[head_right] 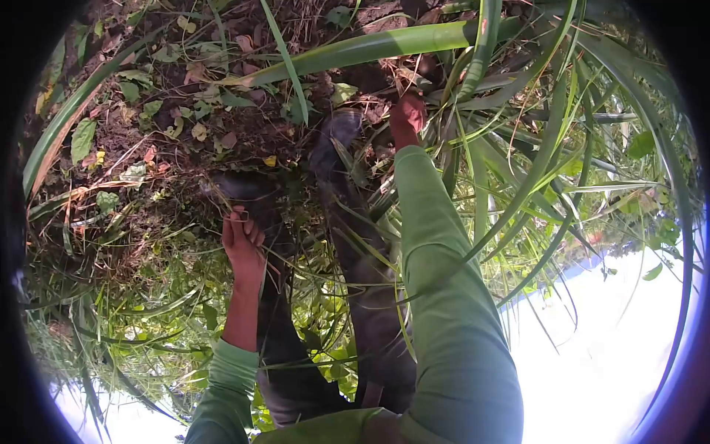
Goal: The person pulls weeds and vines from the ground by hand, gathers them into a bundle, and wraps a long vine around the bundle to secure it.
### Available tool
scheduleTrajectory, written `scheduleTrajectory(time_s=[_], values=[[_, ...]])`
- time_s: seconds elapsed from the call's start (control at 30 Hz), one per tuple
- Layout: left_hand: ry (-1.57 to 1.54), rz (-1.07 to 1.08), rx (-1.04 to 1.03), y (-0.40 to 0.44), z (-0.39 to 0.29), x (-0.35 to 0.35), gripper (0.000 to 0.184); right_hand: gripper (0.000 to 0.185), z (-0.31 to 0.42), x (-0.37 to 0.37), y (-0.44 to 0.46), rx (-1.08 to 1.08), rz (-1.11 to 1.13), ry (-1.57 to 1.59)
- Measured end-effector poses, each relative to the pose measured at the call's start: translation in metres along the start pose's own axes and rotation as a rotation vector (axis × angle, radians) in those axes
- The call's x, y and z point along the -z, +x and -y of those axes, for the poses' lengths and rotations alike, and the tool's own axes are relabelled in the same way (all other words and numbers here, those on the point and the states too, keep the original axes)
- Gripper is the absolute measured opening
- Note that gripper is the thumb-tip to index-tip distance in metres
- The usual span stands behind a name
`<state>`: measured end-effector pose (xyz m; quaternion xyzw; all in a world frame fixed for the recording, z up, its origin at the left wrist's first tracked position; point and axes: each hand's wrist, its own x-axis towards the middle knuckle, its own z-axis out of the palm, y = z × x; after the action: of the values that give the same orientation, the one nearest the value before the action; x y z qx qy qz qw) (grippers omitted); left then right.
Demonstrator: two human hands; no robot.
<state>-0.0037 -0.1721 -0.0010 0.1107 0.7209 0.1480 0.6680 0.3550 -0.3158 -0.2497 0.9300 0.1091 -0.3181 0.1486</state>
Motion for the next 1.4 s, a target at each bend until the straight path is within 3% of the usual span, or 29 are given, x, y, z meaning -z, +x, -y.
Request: scheduleTrajectory(time_s=[0.03, 0.1, 0.47, 0.5, 0.57, 0.6, 0.63, 0.67, 0.73, 0.87, 0.9, 0.93, 1.0, 1.07, 1.13, 1.27, 1.4], values=[[0.007, 0.008, -0.006, 0.0, 0.001, -0.001, 0.015, 0.029, -0.001, -0.002, 0.002, -0.005, -0.001, 0.0], [0.016, 0.011, -0.018, 0.001, 0.0, -0.002, 0.015, 0.031, 0.008, -0.004, 0.008, -0.243, -0.004, 0.137], [-0.002, -0.011, -0.001, 0.002, 0.003, -0.001, 0.014, 0.032, 0.003, 0.015, 0.028, 0.124, 0.15, -0.098], [-0.002, -0.013, 0.001, 0.005, 0.003, 0.0, 0.014, 0.032, -0.006, 0.0, 0.033, -0.041, 0.12, 0.047], [-0.008, 0.021, -0.033, 0.0, 0.006, 0.001, 0.014, 0.031, -0.046, -0.032, 0.028, -0.036, 0.188, -0.009], [-0.021, 0.032, -0.047, 0.004, 0.006, -0.004, 0.014, 0.031, -0.048, -0.036, 0.04, -0.008, 0.237, -0.036], [-0.033, 0.025, -0.03, 0.003, 0.004, -0.005, 0.014, 0.033, -0.047, -0.03, 0.037, 0.278, 0.36, -0.394], [-0.038, 0.012, 0.001, -0.003, 0.002, -0.001, 0.014, 0.033, -0.05, -0.018, 0.016, 0.28, 0.368, -0.394], [-0.054, 0.02, -0.004, -0.004, -0.002, -0.002, 0.015, 0.036, -0.039, 0.022, -0.014, 0.513, 0.284, -0.185], [-0.075, 0.048, -0.02, -0.006, -0.008, -0.004, 0.015, 0.039, -0.002, 0.048, -0.053, 0.481, 0.442, -0.2], [-0.077, 0.05, -0.017, -0.007, -0.008, -0.006, 0.015, 0.036, -0.005, 0.039, -0.066, 0.655, 0.317, -0.258], [-0.07, 0.046, -0.021, -0.007, -0.008, -0.006, 0.015, 0.036, -0.002, 0.031, -0.069, 0.654, 0.316, -0.259], [-0.058, 0.038, -0.022, -0.007, -0.009, -0.004, 0.016, 0.033, 0.001, 0.007, -0.077, 0.708, 0.512, -0.321], [-0.06, 0.018, -0.008, -0.006, -0.008, -0.004, 0.016, 0.03, 0.001, -0.017, -0.087, 0.651, 0.509, -0.397], [-0.05, 0.018, -0.012, -0.005, -0.009, -0.005, 0.016, 0.027, -0.005, -0.042, -0.097, 0.741, 0.336, -0.383], [-0.038, 0.053, -0.001, -0.001, -0.011, -0.001, 0.016, 0.017, -0.003, -0.06, -0.119, 0.623, 0.425, -0.28], [-0.006, 0.102, 0.013, 0.006, -0.02, 0.008, 0.016, 0.017, -0.02, -0.088, -0.13, 0.53, 0.354, -0.189]])
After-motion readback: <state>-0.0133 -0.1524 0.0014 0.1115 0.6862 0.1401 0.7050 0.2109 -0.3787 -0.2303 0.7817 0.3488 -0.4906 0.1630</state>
